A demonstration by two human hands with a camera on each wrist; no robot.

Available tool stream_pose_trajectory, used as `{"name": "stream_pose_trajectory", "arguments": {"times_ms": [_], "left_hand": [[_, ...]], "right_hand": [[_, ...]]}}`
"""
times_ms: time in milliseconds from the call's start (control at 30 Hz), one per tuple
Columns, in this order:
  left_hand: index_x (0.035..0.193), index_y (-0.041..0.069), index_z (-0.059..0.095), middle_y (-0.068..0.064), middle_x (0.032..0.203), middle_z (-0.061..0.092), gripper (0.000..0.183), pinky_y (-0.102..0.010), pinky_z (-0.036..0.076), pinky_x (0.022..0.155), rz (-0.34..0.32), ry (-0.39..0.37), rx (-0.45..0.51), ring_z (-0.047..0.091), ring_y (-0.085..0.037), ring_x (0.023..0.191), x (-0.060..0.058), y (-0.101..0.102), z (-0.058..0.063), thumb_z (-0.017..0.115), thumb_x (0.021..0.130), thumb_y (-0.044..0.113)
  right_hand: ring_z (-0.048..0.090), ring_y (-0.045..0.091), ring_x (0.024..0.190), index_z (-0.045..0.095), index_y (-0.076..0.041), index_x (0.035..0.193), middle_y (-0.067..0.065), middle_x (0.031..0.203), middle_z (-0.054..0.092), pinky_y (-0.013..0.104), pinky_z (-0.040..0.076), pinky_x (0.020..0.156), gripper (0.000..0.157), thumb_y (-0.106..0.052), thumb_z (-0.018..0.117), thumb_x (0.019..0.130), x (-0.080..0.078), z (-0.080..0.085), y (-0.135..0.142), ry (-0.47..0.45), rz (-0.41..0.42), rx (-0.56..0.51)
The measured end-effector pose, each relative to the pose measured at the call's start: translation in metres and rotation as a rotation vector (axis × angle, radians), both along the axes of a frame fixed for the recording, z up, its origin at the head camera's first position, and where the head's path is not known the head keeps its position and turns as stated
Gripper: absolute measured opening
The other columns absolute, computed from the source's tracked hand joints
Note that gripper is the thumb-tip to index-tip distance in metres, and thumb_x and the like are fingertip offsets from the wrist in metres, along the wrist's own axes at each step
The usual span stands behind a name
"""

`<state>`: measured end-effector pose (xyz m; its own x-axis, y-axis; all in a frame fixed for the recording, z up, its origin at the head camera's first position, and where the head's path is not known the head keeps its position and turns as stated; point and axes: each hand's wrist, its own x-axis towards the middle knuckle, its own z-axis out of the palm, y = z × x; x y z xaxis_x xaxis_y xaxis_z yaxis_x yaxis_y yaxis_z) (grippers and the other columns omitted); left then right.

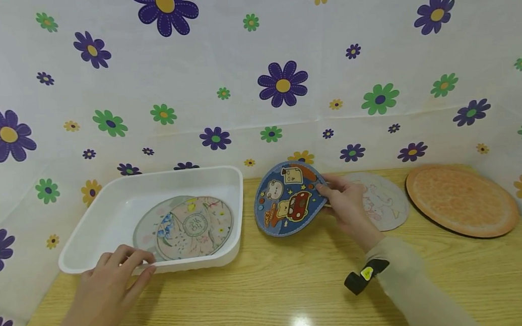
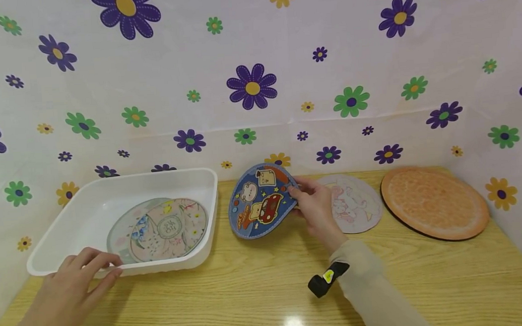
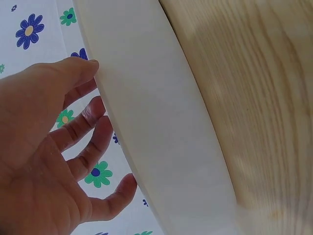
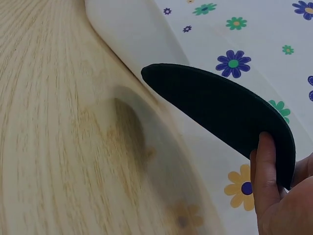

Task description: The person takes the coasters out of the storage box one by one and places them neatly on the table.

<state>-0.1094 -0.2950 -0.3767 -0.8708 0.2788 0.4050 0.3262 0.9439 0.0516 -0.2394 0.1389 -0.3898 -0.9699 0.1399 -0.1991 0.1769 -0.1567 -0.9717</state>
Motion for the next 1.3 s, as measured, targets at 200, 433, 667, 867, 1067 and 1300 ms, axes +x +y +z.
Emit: {"name": "stream_pose_trajectory", "arguments": {"times_ms": [200, 433, 667, 867, 1067, 1300], "left_hand": [[0.099, 0.023, 0.069, 0.000, 0.100, 0.066, 0.023, -0.050, 0.052, 0.055, -0.010, 0.016, 0.019, 0.063, -0.032, 0.086, 0.001, 0.001, -0.001, 0.083, 0.083, 0.018], [0.102, 0.022, 0.069, -0.001, 0.101, 0.066, 0.025, -0.053, 0.053, 0.058, 0.007, -0.008, 0.014, 0.064, -0.033, 0.088, 0.002, 0.002, 0.001, 0.084, 0.082, 0.022], [0.103, 0.022, 0.070, -0.001, 0.102, 0.067, 0.024, -0.054, 0.054, 0.060, 0.017, -0.037, 0.013, 0.064, -0.032, 0.090, 0.003, 0.002, 0.001, 0.083, 0.083, 0.024], [0.104, 0.022, 0.069, -0.001, 0.104, 0.067, 0.024, -0.057, 0.053, 0.062, 0.021, -0.044, 0.013, 0.064, -0.034, 0.092, 0.004, 0.002, 0.002, 0.083, 0.084, 0.024], [0.103, 0.023, 0.072, -0.001, 0.099, 0.068, 0.029, -0.055, 0.053, 0.063, -0.020, 0.030, 0.018, 0.066, -0.032, 0.087, 0.006, 0.003, 0.004, 0.086, 0.078, 0.019], [0.105, 0.025, 0.074, 0.005, 0.096, 0.069, 0.032, -0.045, 0.054, 0.063, -0.086, 0.068, 0.045, 0.068, -0.024, 0.086, 0.010, 0.013, 0.007, 0.086, 0.077, 0.015]], "right_hand": [[0.069, 0.005, 0.072, 0.060, -0.007, 0.142, 0.001, 0.105, 0.065, 0.022, 0.059, 0.062, 0.040, -0.010, 0.061, 0.102, -0.005, -0.006, -0.002, -0.030, -0.003, 0.013], [0.069, 0.006, 0.072, 0.059, -0.008, 0.143, 0.009, 0.115, 0.068, 0.022, 0.058, 0.061, 0.040, -0.011, 0.062, 0.102, -0.009, -0.010, -0.001, -0.056, 0.002, 0.023], [0.069, 0.007, 0.073, 0.059, -0.007, 0.142, 0.010, 0.116, 0.066, 0.023, 0.059, 0.062, 0.041, -0.010, 0.061, 0.102, -0.014, -0.015, 0.001, -0.069, 0.019, 0.042], [0.069, 0.007, 0.074, 0.059, -0.008, 0.143, 0.015, 0.124, 0.066, 0.021, 0.058, 0.061, 0.041, -0.013, 0.062, 0.102, -0.017, -0.015, 0.003, -0.083, 0.032, 0.090], [0.067, 0.007, 0.073, 0.057, -0.008, 0.144, 0.018, 0.129, 0.066, 0.021, 0.055, 0.058, 0.044, -0.013, 0.063, 0.101, -0.019, -0.014, 0.006, -0.095, 0.063, 0.125], [0.070, 0.016, 0.092, 0.055, -0.012, 0.147, 0.020, 0.143, 0.059, 0.026, 0.061, 0.073, 0.049, -0.010, 0.065, 0.100, -0.017, -0.011, 0.011, -0.100, 0.140, 0.240]]}}
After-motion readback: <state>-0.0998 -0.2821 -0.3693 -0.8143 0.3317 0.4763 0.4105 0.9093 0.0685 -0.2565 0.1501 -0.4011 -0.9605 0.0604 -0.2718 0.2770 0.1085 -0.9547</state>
